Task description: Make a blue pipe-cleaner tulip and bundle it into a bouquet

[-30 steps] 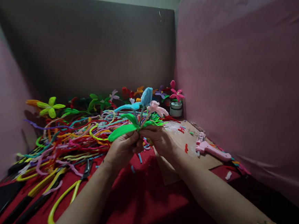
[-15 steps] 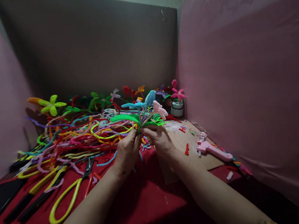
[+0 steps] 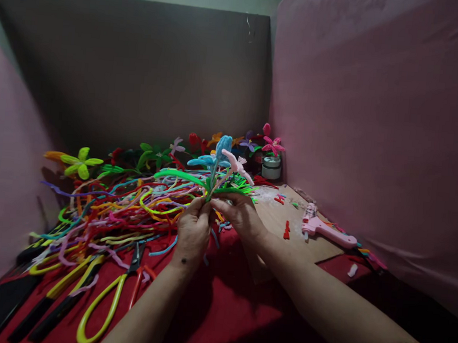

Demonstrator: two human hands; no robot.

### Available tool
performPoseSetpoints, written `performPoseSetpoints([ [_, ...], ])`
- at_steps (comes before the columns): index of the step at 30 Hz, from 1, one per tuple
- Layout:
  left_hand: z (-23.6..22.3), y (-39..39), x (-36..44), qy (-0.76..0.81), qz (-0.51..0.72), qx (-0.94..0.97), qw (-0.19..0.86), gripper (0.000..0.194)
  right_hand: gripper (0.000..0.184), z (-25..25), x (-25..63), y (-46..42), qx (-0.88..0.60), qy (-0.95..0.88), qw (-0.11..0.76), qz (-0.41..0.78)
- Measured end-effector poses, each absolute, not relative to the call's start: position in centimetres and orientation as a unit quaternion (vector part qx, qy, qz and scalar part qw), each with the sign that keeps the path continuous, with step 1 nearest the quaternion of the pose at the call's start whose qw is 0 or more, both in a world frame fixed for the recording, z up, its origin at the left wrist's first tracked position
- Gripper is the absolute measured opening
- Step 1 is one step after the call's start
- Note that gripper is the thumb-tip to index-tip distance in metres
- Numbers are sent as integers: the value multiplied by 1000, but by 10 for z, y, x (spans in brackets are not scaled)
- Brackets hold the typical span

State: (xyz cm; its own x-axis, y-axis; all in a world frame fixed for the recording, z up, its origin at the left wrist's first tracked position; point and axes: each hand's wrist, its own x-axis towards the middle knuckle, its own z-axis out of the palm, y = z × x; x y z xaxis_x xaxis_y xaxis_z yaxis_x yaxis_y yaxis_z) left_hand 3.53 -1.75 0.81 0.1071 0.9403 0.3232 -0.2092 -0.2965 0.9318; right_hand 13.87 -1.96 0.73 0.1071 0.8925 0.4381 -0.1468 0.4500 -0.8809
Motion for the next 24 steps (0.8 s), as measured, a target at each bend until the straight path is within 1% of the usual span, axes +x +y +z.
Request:
performPoseSetpoints([
  [2, 9, -18, 38, 324, 602, 539, 492, 12, 13, 7, 139, -19, -345, -518, 663, 417],
  [4, 10, -19, 40, 316, 602, 522, 515, 13, 14, 7, 138, -21, -343, -491, 670, 438],
  [9, 11, -20, 43, 298, 592, 494, 563, 18, 14, 8, 135, -24, -348, -464, 707, 405],
  [11, 12, -21, 42, 274, 580, 497, 585, 21, 17, 7, 135, -24, -349, -451, 698, 432],
  [15, 13, -19, 33, 217, 504, 504, 667, 23, 23, 5, 142, -20, -318, -436, 657, 526],
  [19, 13, -14, 24, 163, 419, 511, 733, 22, 24, 3, 150, -16, -263, -477, 632, 552],
  [22, 14, -12, 20, 147, 377, 520, 752, 25, 25, 2, 151, -14, -237, -494, 618, 563],
  [24, 16, -11, 19, 174, 371, 554, 724, 28, 26, 0, 150, -13, -246, -502, 616, 555],
])
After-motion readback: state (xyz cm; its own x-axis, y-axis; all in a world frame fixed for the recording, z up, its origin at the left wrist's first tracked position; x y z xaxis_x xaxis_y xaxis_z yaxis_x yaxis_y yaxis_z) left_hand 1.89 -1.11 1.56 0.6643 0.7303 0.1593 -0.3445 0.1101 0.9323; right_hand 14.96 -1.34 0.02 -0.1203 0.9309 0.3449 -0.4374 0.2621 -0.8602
